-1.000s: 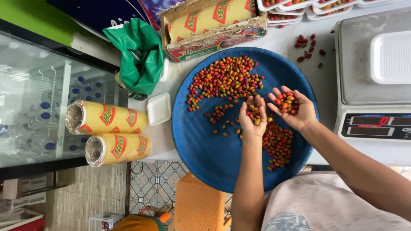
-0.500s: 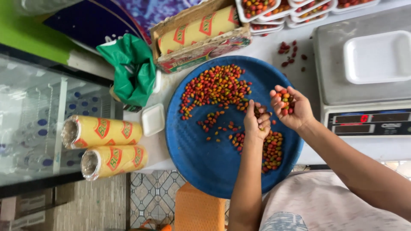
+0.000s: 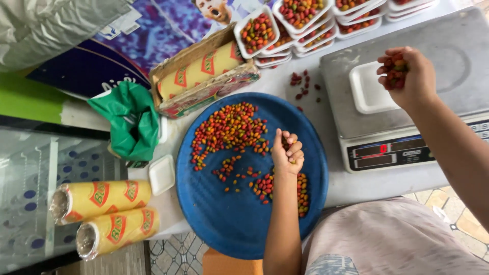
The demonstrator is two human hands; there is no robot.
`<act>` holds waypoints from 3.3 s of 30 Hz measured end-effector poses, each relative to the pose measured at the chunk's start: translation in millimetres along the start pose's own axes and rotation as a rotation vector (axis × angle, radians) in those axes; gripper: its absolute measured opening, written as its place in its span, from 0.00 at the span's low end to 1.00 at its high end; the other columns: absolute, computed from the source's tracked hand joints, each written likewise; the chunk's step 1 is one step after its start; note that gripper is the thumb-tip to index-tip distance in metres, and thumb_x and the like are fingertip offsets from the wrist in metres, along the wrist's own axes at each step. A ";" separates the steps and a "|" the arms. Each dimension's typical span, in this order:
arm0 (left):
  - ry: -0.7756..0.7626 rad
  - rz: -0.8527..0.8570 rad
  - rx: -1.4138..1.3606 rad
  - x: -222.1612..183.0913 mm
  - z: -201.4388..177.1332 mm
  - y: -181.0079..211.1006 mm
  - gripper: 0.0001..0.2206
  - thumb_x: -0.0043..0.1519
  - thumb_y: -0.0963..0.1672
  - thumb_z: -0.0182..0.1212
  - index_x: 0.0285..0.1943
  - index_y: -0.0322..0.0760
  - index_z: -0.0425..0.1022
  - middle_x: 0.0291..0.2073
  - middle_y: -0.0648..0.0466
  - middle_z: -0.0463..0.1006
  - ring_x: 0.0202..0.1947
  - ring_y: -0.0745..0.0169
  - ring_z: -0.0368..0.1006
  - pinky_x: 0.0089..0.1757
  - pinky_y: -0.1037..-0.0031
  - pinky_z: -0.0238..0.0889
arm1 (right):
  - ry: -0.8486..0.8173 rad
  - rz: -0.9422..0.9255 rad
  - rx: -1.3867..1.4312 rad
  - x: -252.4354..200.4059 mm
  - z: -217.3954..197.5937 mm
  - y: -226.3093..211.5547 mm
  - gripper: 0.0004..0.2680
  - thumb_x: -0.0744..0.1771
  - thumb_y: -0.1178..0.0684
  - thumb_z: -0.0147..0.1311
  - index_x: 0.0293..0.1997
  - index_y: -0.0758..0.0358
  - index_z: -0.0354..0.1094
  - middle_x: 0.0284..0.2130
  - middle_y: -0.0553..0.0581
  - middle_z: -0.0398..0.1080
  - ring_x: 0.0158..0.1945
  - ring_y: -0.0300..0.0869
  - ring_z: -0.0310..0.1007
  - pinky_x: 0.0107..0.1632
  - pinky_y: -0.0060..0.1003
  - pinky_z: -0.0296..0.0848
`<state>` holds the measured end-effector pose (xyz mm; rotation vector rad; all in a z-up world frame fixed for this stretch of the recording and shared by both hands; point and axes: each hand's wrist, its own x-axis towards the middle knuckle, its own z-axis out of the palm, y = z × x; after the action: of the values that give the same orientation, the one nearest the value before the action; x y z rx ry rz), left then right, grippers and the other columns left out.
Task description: The person scoops small colorful fruits from a blue tray into white containers placed on a digital scale. They adjust the amount by hand to reach a target weight, then move the filled container aside and repeat the process with a new container.
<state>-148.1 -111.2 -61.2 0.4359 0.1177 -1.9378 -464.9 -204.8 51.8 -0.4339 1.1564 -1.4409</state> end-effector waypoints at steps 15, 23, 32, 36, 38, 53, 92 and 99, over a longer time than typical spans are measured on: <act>-0.047 0.079 -0.043 11.9 26.9 -16.3 0.16 0.72 0.52 0.54 0.35 0.42 0.78 0.23 0.59 0.71 0.13 0.77 0.54 0.12 0.88 0.45 | -0.276 -0.332 -0.141 25.4 -34.7 12.1 0.10 0.75 0.62 0.40 0.41 0.69 0.70 0.29 0.61 0.71 0.34 0.48 0.78 0.40 0.44 0.85; -0.009 0.167 0.129 -5.7 76.9 -27.5 0.18 0.72 0.53 0.51 0.34 0.43 0.77 0.22 0.59 0.71 0.10 0.76 0.53 0.11 0.86 0.41 | -0.168 -0.058 0.127 -29.4 -16.8 27.9 0.08 0.69 0.56 0.42 0.33 0.60 0.69 0.25 0.56 0.72 0.33 0.43 0.77 0.45 0.34 0.79; 0.118 0.812 0.769 -0.3 121.3 -81.4 0.17 0.70 0.43 0.51 0.26 0.32 0.70 0.10 0.48 0.63 0.05 0.64 0.58 0.12 0.81 0.52 | -0.214 0.550 0.441 -115.6 45.0 128.7 0.10 0.69 0.49 0.48 0.39 0.63 0.73 0.33 0.57 0.75 0.38 0.47 0.76 0.45 0.42 0.76; -0.036 0.969 0.917 -6.1 130.6 -85.7 0.19 0.73 0.44 0.49 0.27 0.29 0.69 0.22 0.44 0.74 0.22 0.55 0.77 0.31 0.73 0.74 | -0.101 0.596 0.654 -126.8 62.6 108.3 0.09 0.69 0.52 0.53 0.31 0.63 0.72 0.30 0.58 0.74 0.37 0.47 0.78 0.43 0.39 0.78; -0.102 0.987 0.972 -8.5 134.5 -84.4 0.21 0.74 0.46 0.47 0.26 0.31 0.71 0.25 0.44 0.77 0.32 0.52 0.80 0.39 0.70 0.74 | -0.090 0.598 0.656 -137.3 71.4 87.3 0.09 0.68 0.52 0.54 0.31 0.63 0.72 0.30 0.57 0.73 0.37 0.46 0.77 0.43 0.38 0.78; -0.264 0.978 0.636 7.9 119.0 -83.7 0.30 0.76 0.51 0.30 0.38 0.23 0.76 0.35 0.38 0.79 0.42 0.41 0.82 0.57 0.63 0.70 | -0.049 0.609 0.558 -124.0 56.5 68.1 0.09 0.68 0.49 0.56 0.39 0.65 0.75 0.28 0.53 0.70 0.31 0.38 0.74 0.38 0.29 0.77; 0.028 0.916 0.544 -9.8 125.4 -64.6 0.19 0.71 0.49 0.46 0.31 0.38 0.73 0.24 0.52 0.74 0.22 0.58 0.70 0.40 0.65 0.73 | -0.121 -0.059 -0.796 17.3 -46.3 -42.7 0.07 0.73 0.54 0.50 0.46 0.59 0.76 0.26 0.52 0.69 0.19 0.35 0.54 0.21 0.31 0.49; 0.050 0.912 0.551 -12.7 125.2 -60.1 0.17 0.71 0.49 0.47 0.32 0.39 0.73 0.22 0.54 0.72 0.22 0.61 0.69 0.38 0.67 0.72 | 0.155 0.275 0.329 68.2 -83.1 -40.2 0.11 0.73 0.55 0.46 0.31 0.63 0.67 0.28 0.52 0.75 0.34 0.34 0.76 0.47 0.30 0.90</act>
<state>-229.2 -111.2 52.3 0.7407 -0.5168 -1.0294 -570.6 -240.4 24.7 0.0657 1.0293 -1.4044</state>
